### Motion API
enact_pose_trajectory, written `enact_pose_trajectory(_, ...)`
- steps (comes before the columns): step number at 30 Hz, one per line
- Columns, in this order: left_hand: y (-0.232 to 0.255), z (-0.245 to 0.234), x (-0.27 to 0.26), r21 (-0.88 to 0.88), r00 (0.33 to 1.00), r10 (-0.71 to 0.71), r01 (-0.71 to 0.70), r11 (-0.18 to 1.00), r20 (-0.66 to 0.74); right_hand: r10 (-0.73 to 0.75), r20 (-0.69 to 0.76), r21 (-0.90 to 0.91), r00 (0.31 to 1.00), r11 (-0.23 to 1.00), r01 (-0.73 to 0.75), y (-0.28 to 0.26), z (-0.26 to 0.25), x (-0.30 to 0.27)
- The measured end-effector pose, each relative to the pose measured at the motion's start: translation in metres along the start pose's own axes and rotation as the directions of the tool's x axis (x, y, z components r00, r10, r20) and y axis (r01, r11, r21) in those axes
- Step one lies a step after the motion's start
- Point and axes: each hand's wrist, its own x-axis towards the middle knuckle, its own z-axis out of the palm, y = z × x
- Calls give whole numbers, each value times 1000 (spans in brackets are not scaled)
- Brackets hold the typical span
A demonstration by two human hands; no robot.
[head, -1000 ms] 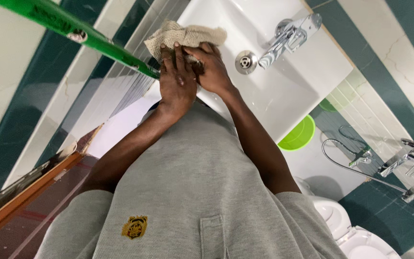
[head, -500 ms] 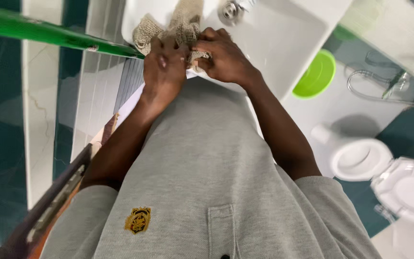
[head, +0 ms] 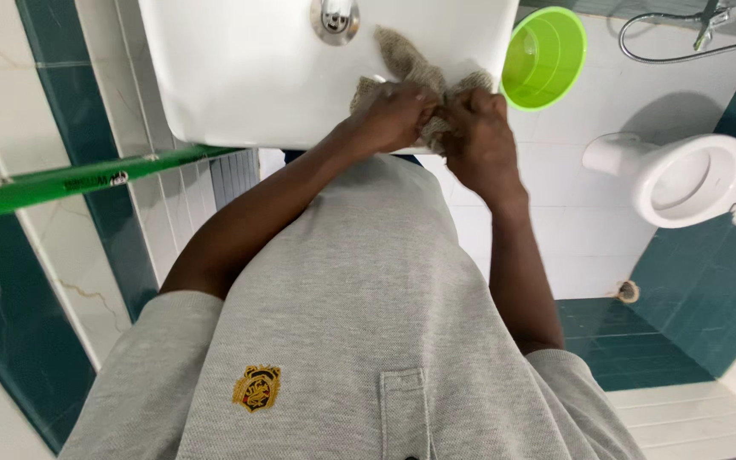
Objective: The person washes a cloth in a bathroom sink and then wipes the faucet with it.
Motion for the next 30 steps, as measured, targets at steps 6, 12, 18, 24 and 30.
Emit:
enact_pose_trajectory(6,16,-24,-40,-19,1000,-20,21,1000,17,87,-82,32,993,996,-84,-33,-5,-20)
enact_pose_trajectory(12,17,-2,19,-51,967,159,-172,984,-198,191,-285,160,939,976,-149,5,-5,-25)
enact_pose_trajectory(18,44,-14,47,-85,882,299,-352,932,-365,293,-374,458,880,883,-100,54,-8,-15)
enact_pose_trajectory(24,55,-8,9,-103,975,220,-221,970,-18,315,-271,606,910,790,-93,37,-1,-64)
enact_pose_trajectory(30,56,-9,20,-78,980,192,-195,978,-48,411,-305,678,859,727,-107,42,21,-59)
